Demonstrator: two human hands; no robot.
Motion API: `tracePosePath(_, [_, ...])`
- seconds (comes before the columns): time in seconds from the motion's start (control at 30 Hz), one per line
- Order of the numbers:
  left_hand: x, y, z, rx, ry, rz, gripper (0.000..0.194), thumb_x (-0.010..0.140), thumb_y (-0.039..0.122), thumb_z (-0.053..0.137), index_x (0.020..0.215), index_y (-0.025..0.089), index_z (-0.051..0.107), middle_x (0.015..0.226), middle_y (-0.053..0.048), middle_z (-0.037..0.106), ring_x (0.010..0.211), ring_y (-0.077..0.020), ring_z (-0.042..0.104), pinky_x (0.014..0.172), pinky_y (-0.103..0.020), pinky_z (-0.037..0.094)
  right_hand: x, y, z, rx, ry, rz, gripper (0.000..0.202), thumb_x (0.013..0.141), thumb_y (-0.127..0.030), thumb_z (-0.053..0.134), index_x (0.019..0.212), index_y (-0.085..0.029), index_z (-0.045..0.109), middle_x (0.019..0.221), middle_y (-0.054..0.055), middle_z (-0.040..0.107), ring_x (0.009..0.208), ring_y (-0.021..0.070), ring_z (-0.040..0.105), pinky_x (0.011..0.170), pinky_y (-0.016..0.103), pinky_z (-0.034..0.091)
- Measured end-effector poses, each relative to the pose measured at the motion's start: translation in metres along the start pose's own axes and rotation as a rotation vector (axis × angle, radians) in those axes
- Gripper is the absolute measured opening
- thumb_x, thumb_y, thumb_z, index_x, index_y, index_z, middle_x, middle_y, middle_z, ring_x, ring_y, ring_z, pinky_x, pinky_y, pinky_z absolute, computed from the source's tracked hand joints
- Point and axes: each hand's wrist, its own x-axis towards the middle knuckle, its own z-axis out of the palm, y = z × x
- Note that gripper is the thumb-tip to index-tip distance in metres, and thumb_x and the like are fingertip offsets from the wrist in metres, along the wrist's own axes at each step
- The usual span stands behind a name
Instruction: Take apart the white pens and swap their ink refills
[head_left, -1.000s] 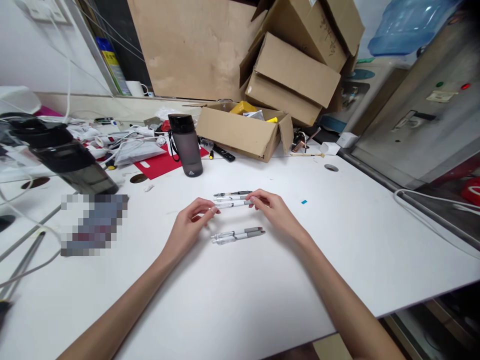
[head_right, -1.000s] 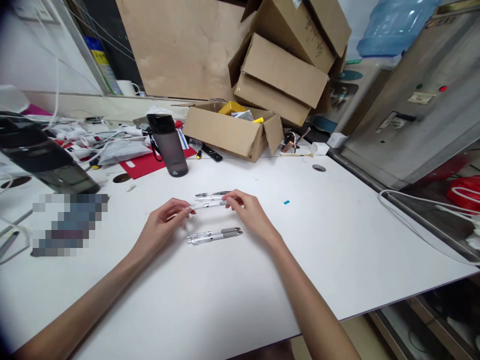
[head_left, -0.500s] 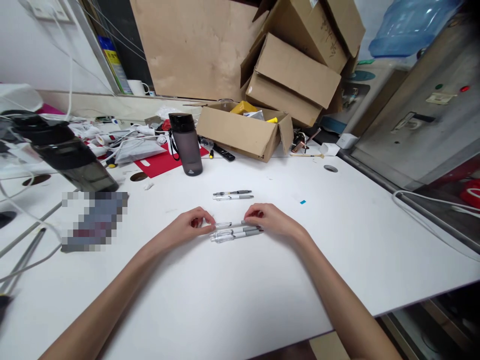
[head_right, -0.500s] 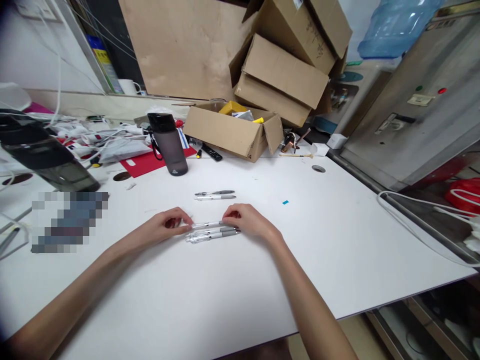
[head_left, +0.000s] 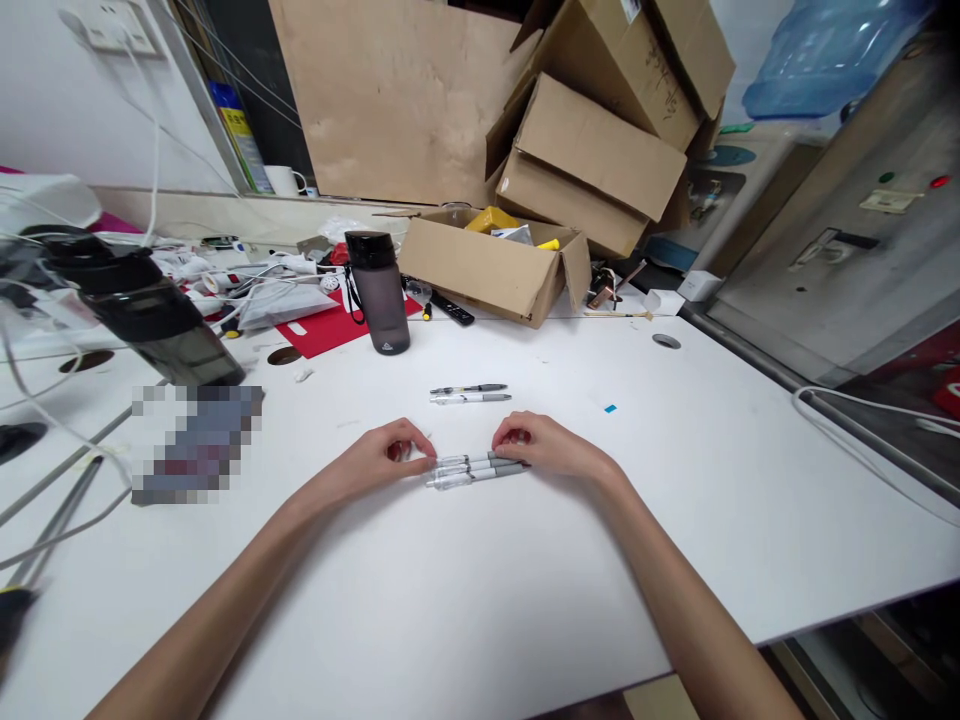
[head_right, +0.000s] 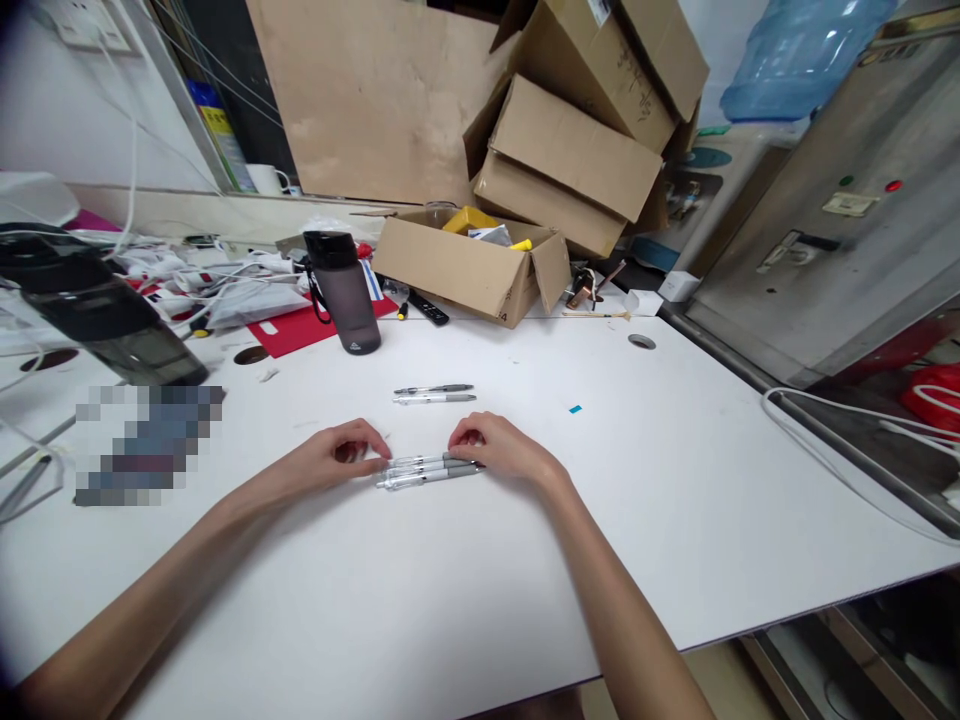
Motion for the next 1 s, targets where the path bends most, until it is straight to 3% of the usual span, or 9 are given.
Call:
tracePosePath(0.13, [-0.001,0.006,0.002,-0.069,0.038,-0.008,0.031,0.086,0.052,0.064,0.093,0.026,0.08,0.094,-0.004,0.067,0.068,-0.0169,0.051,0.061,-0.027,0.041,0.0,-0.003,0.001,0.04,0.024,0.032,0.021,0.093,-0.037,0.059,0.09,-0.022,0.074,0.093,0.004,0.07,0.081,0.0193,0.062,0.071,0.031,0.047])
tracePosePath(0.27, [-0.002,0.013,0.009,-0.14,0.17,-0.093,0.039,0.089,0.053,0.061,0.112,0.025,0.077,0.104,-0.006,0.069,0.074,-0.0189,0.057,0.066,-0.029,0.046,0.0,-0.004,0.001,0.093,0.123,0.137,0.03,0.098,-0.041,0.048,0.089,-0.021,0.069,0.089,0.003,0.069,0.077,0.0179,0.059,0.07,0.03,0.044])
tracePosePath(0.47, [-0.001,0.013,0.018,-0.323,0.285,-0.244,0.057,0.092,0.049,0.059,0.142,0.023,0.055,0.112,-0.01,0.073,0.11,-0.0294,0.067,0.096,-0.042,0.049,0.005,0.008,-0.002,-0.031,0.448,0.27,0.024,0.095,-0.034,0.047,0.105,-0.02,0.064,0.102,0.007,0.068,0.091,0.0209,0.062,0.085,0.035,0.045])
tracePosePath(0.57, [0.002,0.013,0.02,-0.566,0.288,-0.272,0.056,0.094,0.043,0.057,0.146,0.023,0.049,0.118,-0.012,0.074,0.119,-0.0295,0.068,0.106,-0.045,0.048,0.009,0.009,0.0,-0.024,0.485,0.292,0.03,0.094,-0.03,0.046,0.119,-0.018,0.06,0.111,0.01,0.066,0.099,0.0212,0.062,0.091,0.036,0.046])
tracePosePath(0.63, [0.003,0.015,0.02,-0.735,0.3,-0.266,0.053,0.094,0.037,0.058,0.144,0.023,0.05,0.132,-0.014,0.068,0.116,-0.0277,0.07,0.108,-0.044,0.049,0.011,0.007,0.001,-0.007,0.476,0.302,0.033,0.095,-0.029,0.046,0.124,-0.019,0.058,0.119,0.011,0.064,0.105,0.0214,0.062,0.096,0.037,0.045])
tracePosePath(0.73, [0.005,0.021,0.021,-0.861,0.313,-0.24,0.046,0.092,0.029,0.061,0.138,0.024,0.054,0.16,-0.013,0.043,0.109,-0.0254,0.073,0.107,-0.044,0.054,0.013,0.006,0.004,0.005,0.473,0.312,0.034,0.096,-0.03,0.045,0.126,-0.019,0.057,0.127,0.012,0.062,0.115,0.0223,0.059,0.103,0.039,0.042])
tracePosePath(0.8, [0.006,0.022,0.021,-0.898,0.301,-0.225,0.044,0.093,0.029,0.061,0.136,0.024,0.055,0.166,-0.012,0.031,0.104,-0.0247,0.075,0.103,-0.045,0.058,0.014,0.009,0.006,0.008,0.476,0.298,0.034,0.096,-0.03,0.045,0.126,-0.02,0.058,0.128,0.012,0.062,0.118,0.0225,0.057,0.105,0.039,0.041])
tracePosePath(1.0, [0.007,0.019,0.019,-0.9,0.226,-0.217,0.045,0.094,0.032,0.061,0.138,0.026,0.054,0.167,-0.012,0.031,0.102,-0.0255,0.075,0.097,-0.047,0.061,0.016,0.015,0.009,0.029,0.484,0.237,0.032,0.096,-0.033,0.046,0.123,-0.023,0.06,0.125,0.009,0.064,0.117,0.0217,0.058,0.106,0.039,0.041])
